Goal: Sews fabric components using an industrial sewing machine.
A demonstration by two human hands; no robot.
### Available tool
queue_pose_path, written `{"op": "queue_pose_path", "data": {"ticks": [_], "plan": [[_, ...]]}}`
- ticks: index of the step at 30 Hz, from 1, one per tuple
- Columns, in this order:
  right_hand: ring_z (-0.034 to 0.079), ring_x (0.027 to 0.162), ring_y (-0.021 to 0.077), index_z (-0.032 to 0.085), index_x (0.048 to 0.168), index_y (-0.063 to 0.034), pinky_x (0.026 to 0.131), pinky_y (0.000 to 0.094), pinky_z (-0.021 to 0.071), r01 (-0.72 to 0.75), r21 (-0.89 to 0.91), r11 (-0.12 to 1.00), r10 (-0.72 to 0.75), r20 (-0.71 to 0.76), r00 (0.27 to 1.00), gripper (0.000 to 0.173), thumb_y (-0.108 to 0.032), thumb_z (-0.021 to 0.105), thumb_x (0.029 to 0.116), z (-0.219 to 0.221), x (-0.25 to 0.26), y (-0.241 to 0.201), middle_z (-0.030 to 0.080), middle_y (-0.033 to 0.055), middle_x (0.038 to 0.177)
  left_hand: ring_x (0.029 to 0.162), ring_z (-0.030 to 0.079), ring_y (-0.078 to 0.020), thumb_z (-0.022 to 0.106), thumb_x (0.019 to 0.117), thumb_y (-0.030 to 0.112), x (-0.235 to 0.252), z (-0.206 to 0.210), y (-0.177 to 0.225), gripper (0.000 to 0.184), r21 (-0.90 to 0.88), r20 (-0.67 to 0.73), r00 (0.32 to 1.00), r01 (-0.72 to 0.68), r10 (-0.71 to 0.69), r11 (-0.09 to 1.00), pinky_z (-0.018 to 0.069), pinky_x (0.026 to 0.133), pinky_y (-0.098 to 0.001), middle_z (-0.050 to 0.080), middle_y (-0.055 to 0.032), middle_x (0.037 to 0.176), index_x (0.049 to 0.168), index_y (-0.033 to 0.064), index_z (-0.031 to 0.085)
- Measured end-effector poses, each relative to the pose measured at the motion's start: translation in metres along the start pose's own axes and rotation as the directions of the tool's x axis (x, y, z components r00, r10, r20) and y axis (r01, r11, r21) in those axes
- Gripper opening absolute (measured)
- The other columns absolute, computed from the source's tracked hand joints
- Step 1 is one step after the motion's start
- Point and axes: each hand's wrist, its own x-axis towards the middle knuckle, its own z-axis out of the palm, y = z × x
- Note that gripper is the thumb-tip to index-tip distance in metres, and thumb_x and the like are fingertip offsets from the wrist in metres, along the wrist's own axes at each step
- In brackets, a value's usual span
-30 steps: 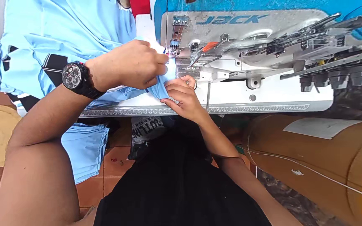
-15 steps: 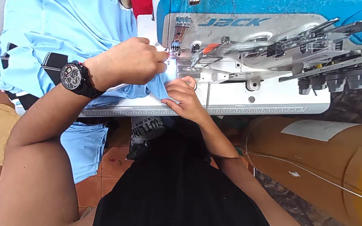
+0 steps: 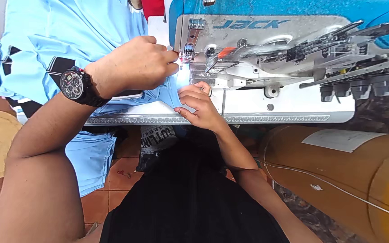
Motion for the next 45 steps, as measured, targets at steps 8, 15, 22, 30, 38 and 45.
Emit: {"op": "queue_pose_path", "data": {"ticks": [8,15,22,30,38,45], "plan": [[0.065,0.112,0.0187,0.074,0.086,-0.0068,0.105,0.0530,0.0343,-0.001,0.032,1.000,0.001,0.026,1.000,0.017,-0.021,0.069,0.0951,-0.005,0.000,-0.001,0.075,0.0058,0.097,0.082,0.067,-0.0385,0.042,0.1007,0.018,-0.008,0.001,0.003,0.029,-0.115,-0.101,0.994,-0.060,0.049,0.992,0.0477,0.062,-0.0520,0.067,-0.0194,0.092,0.095,-0.0008,0.064],[0.065,0.110,0.0181,0.074,0.085,-0.0073,0.107,0.0535,0.0323,-0.011,0.057,0.998,0.008,0.040,0.999,0.020,-0.023,0.069,0.0961,-0.007,-0.002,-0.001,0.074,0.0050,0.095,0.084,0.066,-0.0342,0.045,0.1031,0.044,-0.011,0.010,0.006,0.048,-0.175,-0.058,0.998,-0.038,0.028,0.984,0.0485,0.066,-0.0500,0.066,-0.0154,0.095,0.102,0.0023,0.068],[0.065,0.111,0.0164,0.074,0.087,-0.0040,0.108,0.0511,0.0348,0.013,0.200,0.980,-0.013,0.000,1.000,0.018,-0.019,0.071,0.0954,-0.015,0.003,-0.007,0.074,0.0064,0.096,0.089,0.062,-0.0366,0.063,0.0928,0.037,-0.022,0.041,0.050,0.038,-0.139,-0.221,0.957,0.160,-0.188,0.977,0.0440,0.068,-0.0487,0.066,-0.0185,0.108,0.107,0.0021,0.065],[0.066,0.110,0.0194,0.076,0.091,-0.0041,0.104,0.0512,0.0379,0.024,0.074,0.997,-0.021,-0.037,0.999,0.011,-0.015,0.073,0.0929,-0.019,0.014,-0.004,0.075,0.0078,0.101,0.084,0.063,-0.0350,0.054,0.0993,0.001,-0.020,0.058,0.051,0.021,-0.060,-0.471,0.847,0.246,-0.245,0.967,0.0447,0.071,-0.0478,0.068,-0.0189,0.101,0.108,0.0036,0.073],[0.069,0.109,0.0244,0.076,0.098,-0.0031,0.095,0.0427,0.0532,0.014,-0.249,0.968,-0.016,-0.007,1.000,0.012,-0.012,0.068,0.0970,-0.020,0.025,0.006,0.076,0.0104,0.109,0.086,0.063,-0.0355,0.050,0.1007,-0.003,-0.007,0.059,0.022,0.025,0.050,-0.445,0.870,0.261,-0.212,0.964,0.0424,0.071,-0.0482,0.072,-0.0145,0.103,0.109,0.0037,0.072],[0.069,0.109,0.0383,0.076,0.106,-0.0031,0.095,0.0587,0.0497,-0.150,-0.520,0.841,0.162,-0.022,0.987,0.022,0.001,0.057,0.0948,-0.074,0.019,0.004,0.074,0.0180,0.114,0.094,0.064,-0.0390,0.048,0.1012,-0.004,-0.001,0.058,0.009,0.023,0.135,-0.400,0.889,0.295,-0.220,0.946,0.0446,0.076,-0.0514,0.070,-0.0171,0.099,0.109,0.0025,0.069]]}}
